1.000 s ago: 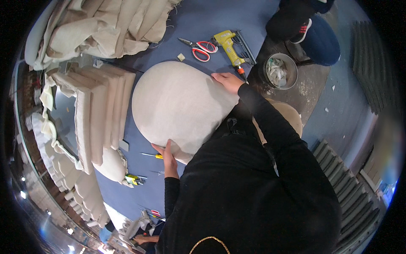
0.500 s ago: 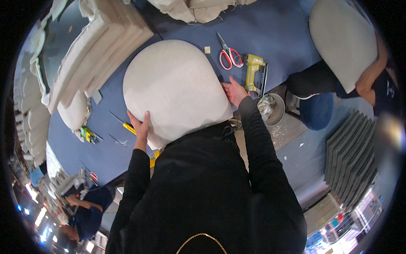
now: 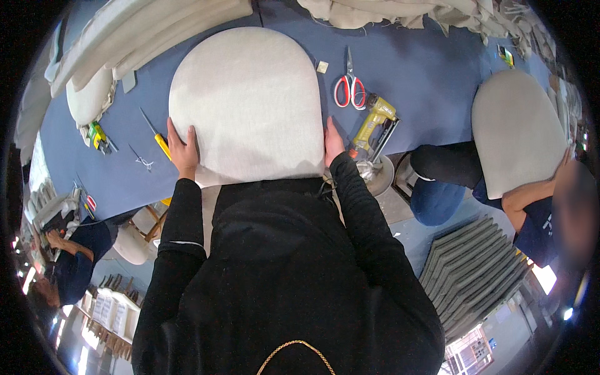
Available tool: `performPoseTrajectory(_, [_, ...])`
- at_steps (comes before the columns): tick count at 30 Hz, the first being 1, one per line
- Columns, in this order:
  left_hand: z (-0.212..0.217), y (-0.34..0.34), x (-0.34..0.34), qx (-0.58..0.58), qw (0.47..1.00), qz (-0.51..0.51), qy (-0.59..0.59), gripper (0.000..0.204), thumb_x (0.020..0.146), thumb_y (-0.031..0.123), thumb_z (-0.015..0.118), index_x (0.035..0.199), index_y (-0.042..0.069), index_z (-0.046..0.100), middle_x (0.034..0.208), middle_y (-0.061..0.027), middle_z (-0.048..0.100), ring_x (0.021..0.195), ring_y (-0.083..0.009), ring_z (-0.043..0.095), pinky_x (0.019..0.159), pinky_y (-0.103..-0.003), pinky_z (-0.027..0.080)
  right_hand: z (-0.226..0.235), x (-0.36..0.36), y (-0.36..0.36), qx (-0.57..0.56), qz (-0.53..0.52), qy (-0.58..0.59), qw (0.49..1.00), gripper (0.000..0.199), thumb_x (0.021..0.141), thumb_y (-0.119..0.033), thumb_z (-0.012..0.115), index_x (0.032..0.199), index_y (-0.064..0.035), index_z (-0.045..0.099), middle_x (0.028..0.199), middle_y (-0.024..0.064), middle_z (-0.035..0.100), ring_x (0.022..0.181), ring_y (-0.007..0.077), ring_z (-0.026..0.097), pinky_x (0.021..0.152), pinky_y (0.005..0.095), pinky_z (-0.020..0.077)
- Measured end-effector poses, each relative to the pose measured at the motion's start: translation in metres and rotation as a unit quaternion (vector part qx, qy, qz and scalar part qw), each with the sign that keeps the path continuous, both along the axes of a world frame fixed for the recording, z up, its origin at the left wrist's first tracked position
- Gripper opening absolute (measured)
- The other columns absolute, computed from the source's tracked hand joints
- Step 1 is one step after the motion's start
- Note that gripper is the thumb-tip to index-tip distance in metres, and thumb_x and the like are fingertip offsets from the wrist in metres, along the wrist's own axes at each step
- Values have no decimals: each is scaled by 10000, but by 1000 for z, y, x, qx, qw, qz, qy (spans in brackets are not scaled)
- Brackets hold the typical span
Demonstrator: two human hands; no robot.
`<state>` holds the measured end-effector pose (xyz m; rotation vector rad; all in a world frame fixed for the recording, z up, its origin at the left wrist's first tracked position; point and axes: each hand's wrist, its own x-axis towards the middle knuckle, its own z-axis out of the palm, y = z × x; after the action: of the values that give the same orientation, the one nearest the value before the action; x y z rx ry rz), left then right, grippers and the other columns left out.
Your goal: The person covers a chair seat with fabric, using a staple gun to secure the material to the underside. They repeatedly pull, smooth, and staple the fabric, then trim excess with scissors. The process is repeated for multiple chair seats in a workshop setting.
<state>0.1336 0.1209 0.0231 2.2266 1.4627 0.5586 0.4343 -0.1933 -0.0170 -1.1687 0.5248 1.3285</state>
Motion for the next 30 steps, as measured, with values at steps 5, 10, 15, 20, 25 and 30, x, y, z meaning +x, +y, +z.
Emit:
performPoseTrajectory(5, [-6,0,-7,6,1000,6,12,833,1012,474,728,1665,50,431,1504,-261,621,1363,-444,611,1147,-487,477,18,4,-23,-19,24,-137,990,854,1160,-640,347,1669,43,400,1719,185,459,1591,280,426,1330,408,264])
performPoseTrajectory(10, [-3,-2,-4,-19,1000,13,5,839,1020,485,715,1680,64,411,1545,-250,592,1396,-444,589,1164,-489,466,103,-3,-32,-9,74,-163,984,811,1192,-585,305,1696,49,334,1771,208,360,1669,274,299,1377,405,159])
performPoseTrajectory(15, [-3,-3,-4,-27,1000,11,9,839,1032,486,704,1687,61,397,1570,-251,568,1417,-449,572,1177,-497,456,99,-12,-17,-27,68,-191,979,847,1181,-593,361,1701,72,293,1783,213,326,1669,280,298,1374,402,182])
performPoseTrajectory(20, [1,-4,-4,-22,1000,-5,1,849,1039,482,691,1686,27,382,1580,-286,544,1441,-458,549,1196,-504,440,75,3,-11,-21,77,-157,984,942,1144,-670,395,1699,84,289,1769,212,355,1652,280,335,1360,402,223])
performPoseTrajectory(25, [0,-2,-4,-12,1000,-14,3,853,1041,480,682,1685,12,376,1588,-300,530,1449,-462,539,1205,-510,433,40,28,-1,-18,122,-107,987,981,1126,-709,366,1701,83,290,1748,212,400,1606,291,411,1333,406,260])
performPoseTrajectory(30, [-1,-2,-5,-16,1000,-4,10,857,1038,490,680,1684,14,379,1588,-290,537,1450,-455,539,1202,-511,433,34,38,3,-5,124,-60,991,976,1117,-723,325,1667,82,375,1672,188,513,1527,286,498,1290,415,322])
